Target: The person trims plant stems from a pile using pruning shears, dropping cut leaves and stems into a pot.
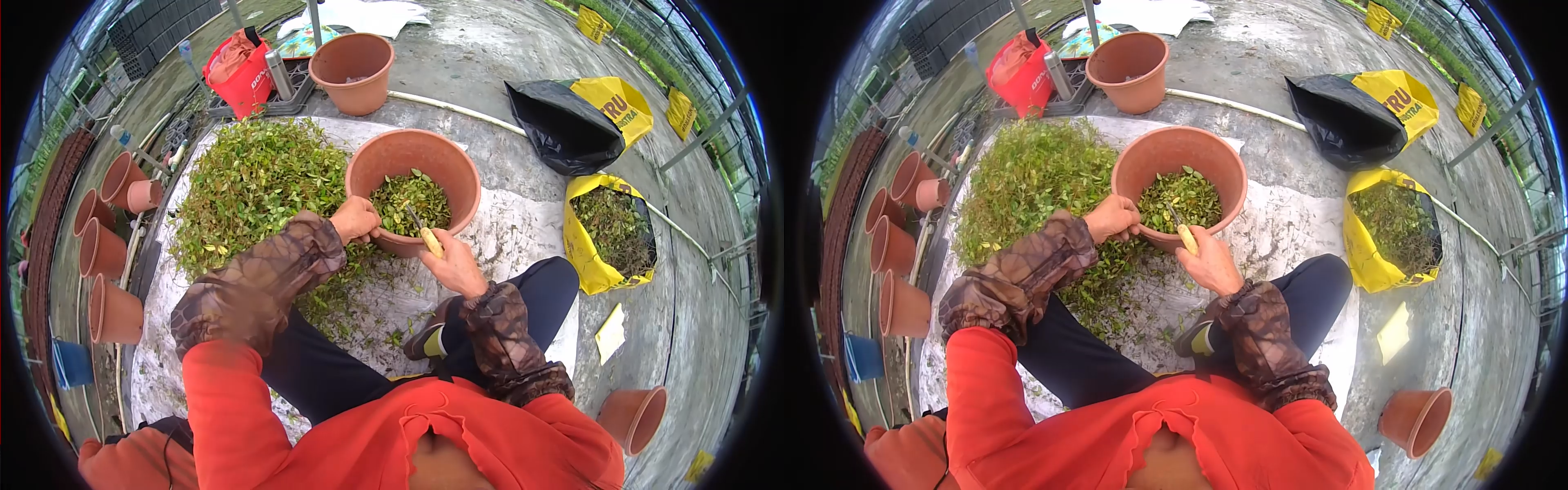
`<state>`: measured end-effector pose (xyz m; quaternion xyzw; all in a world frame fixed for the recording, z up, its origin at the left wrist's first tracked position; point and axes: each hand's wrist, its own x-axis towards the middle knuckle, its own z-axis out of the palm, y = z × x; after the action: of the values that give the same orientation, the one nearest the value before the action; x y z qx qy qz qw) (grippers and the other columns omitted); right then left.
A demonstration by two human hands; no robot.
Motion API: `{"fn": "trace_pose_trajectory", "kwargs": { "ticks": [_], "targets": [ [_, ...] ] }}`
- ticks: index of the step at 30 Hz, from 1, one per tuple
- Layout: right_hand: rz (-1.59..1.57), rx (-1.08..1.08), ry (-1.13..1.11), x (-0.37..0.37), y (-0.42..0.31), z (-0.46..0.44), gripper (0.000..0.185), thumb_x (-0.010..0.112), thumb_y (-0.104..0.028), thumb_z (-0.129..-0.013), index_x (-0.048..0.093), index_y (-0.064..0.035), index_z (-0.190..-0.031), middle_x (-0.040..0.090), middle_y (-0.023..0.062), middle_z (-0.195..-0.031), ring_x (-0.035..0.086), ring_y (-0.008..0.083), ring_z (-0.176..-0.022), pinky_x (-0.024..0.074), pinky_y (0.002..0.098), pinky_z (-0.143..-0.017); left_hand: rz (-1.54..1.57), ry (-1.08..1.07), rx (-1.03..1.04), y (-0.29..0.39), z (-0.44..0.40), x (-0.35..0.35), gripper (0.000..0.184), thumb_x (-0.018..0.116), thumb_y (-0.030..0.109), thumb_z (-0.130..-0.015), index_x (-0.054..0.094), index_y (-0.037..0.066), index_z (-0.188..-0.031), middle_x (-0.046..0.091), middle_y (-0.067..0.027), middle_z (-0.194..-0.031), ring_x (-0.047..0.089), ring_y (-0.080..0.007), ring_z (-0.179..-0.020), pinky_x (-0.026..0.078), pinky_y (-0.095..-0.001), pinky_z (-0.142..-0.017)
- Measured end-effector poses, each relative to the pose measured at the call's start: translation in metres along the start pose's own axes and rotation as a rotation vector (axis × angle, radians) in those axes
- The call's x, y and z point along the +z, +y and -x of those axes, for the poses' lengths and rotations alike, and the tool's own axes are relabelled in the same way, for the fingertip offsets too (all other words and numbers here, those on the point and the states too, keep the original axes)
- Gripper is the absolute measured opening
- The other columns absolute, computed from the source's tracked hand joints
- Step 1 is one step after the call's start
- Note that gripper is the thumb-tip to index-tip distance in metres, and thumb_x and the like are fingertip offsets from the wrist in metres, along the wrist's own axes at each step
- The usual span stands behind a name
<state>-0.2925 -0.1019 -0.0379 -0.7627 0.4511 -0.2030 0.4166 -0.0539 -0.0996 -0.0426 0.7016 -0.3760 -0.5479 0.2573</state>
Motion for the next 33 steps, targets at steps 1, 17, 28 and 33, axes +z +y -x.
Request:
{"fn": "trace_pose_trajectory", "kwargs": {
  "ticks": [1,17,28,33],
  "targets": [
    [-0.019,0.008,-0.006,-0.001,-0.003,-0.001,0.043,0.061,-0.024,-0.077,0.056,-0.0023,-0.114,0.064,0.0256,-0.085,0.064,0.0405,-0.082,0.0488,0.0443,-0.071,-0.011,-0.015,0.008,0.000,-0.001,0.001,0.012,0.056,0.007,-0.086,0.060,-0.004,-0.089,0.062,-0.0076,-0.068,0.051,-0.0117,-0.046,0.042,-0.0270,-0.040],
    [-0.037,0.005,-0.001,0.003,-0.008,-0.001,0.042,0.065,-0.022,-0.077,0.058,-0.0013,-0.114,0.065,0.0210,-0.087,0.065,0.0298,-0.080,0.0496,0.0378,-0.071,0.045,-0.020,0.012,-0.003,-0.003,0.003,0.009,0.057,0.008,-0.085,0.058,-0.001,-0.087,0.061,-0.0073,-0.068,0.051,-0.0123,-0.046,0.043,-0.0259,-0.042],
    [-0.048,-0.117,-0.179,-0.006,-0.029,0.017,0.050,0.062,-0.022,-0.077,0.052,-0.0071,-0.124,0.064,0.0243,-0.094,0.064,0.0403,-0.087,0.0496,0.0436,-0.076,0.425,-0.007,-0.171,0.008,0.003,-0.009,0.019,0.058,0.018,-0.084,0.051,0.003,-0.094,0.055,-0.0093,-0.088,0.059,-0.0270,-0.082,0.052,-0.0402,-0.068],
    [-0.062,-0.142,-0.199,-0.004,-0.031,0.014,0.051,0.062,-0.022,-0.078,0.052,-0.0068,-0.125,0.064,0.0241,-0.096,0.063,0.0402,-0.088,0.0494,0.0435,-0.077,0.413,-0.028,-0.192,0.013,0.010,-0.004,0.020,0.057,0.020,-0.083,0.051,0.004,-0.093,0.057,-0.0110,-0.090,0.060,-0.0271,-0.083,0.050,-0.0377,-0.068]
  ]
}}
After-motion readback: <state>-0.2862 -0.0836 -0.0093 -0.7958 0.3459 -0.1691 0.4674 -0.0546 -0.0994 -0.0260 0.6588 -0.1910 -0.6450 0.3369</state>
